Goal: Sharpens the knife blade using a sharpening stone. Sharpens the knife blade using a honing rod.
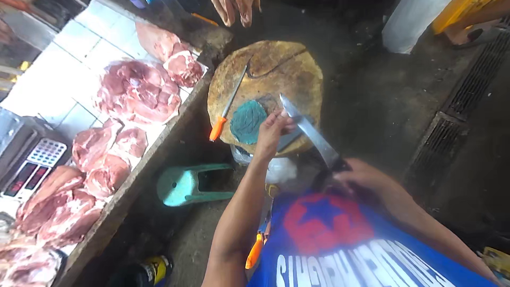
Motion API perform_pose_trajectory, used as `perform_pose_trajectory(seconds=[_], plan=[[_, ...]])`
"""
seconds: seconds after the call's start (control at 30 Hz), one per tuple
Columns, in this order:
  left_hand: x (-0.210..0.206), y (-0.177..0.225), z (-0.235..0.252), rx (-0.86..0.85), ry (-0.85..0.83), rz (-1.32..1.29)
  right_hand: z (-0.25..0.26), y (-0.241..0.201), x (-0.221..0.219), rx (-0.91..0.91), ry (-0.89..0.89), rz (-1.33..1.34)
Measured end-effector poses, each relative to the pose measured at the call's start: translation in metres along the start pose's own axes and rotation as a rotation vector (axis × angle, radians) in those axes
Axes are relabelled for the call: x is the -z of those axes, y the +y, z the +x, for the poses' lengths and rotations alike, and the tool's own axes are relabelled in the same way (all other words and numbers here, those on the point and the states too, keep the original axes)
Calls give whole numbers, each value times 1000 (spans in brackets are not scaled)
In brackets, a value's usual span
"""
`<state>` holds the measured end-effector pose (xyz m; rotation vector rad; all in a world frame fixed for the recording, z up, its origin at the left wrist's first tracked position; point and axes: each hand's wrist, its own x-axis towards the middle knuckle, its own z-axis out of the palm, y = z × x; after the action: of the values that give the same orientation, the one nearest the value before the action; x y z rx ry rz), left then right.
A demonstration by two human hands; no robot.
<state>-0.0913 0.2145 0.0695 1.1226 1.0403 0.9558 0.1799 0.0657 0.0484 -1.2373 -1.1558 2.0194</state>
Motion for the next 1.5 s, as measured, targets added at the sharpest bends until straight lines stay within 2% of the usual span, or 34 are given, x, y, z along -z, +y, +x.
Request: perform_pose_trajectory(seconds=[0.13, 0.23, 0.3, 0.37, 0.5, 0.63, 0.83, 0.93, 1.0, 1.1, 1.17, 1.23, 1.37, 1.43, 1.5], plan=[[28, -21, -20, 89, 172, 205, -3, 17, 25, -89, 89, -203], [45, -43, -42, 150, 330, 382, 1, 41, 38, -199, 230, -204], [50, -49, -49, 180, 374, 461, 7, 56, 40, -264, 360, -275], [52, -50, -46, 199, 362, 586, 11, 64, 39, -302, 380, -298], [59, -52, -17, 189, 259, 877, 18, 71, 29, -284, 369, -191], [66, -59, 14, 17, 103, 988, 30, 68, 14, -299, 355, -35], [58, -85, 56, -489, -400, 1254, 46, 79, -25, -308, 343, 91], [55, -94, 66, -521, -750, 1432, 51, 87, -48, -308, 386, 174], [60, -103, 66, -548, -872, 1494, 51, 96, -62, -319, 408, 199], [67, -105, 66, -578, -928, 1546, 57, 99, -82, -335, 447, 200], [66, -103, 81, -558, -938, 1521, 71, 86, -83, -376, 482, 148], [62, -103, 122, -531, -917, 1488, 99, 65, -68, -396, 534, 64], [51, -98, 204, -504, -842, 1496, 149, 36, -51, -325, 788, 55], [56, -91, 203, -547, -842, 1535, 148, 34, -47, -338, 758, 24], [77, -88, 158, -603, -882, 1513, 124, 53, -57, -376, 608, -69]])
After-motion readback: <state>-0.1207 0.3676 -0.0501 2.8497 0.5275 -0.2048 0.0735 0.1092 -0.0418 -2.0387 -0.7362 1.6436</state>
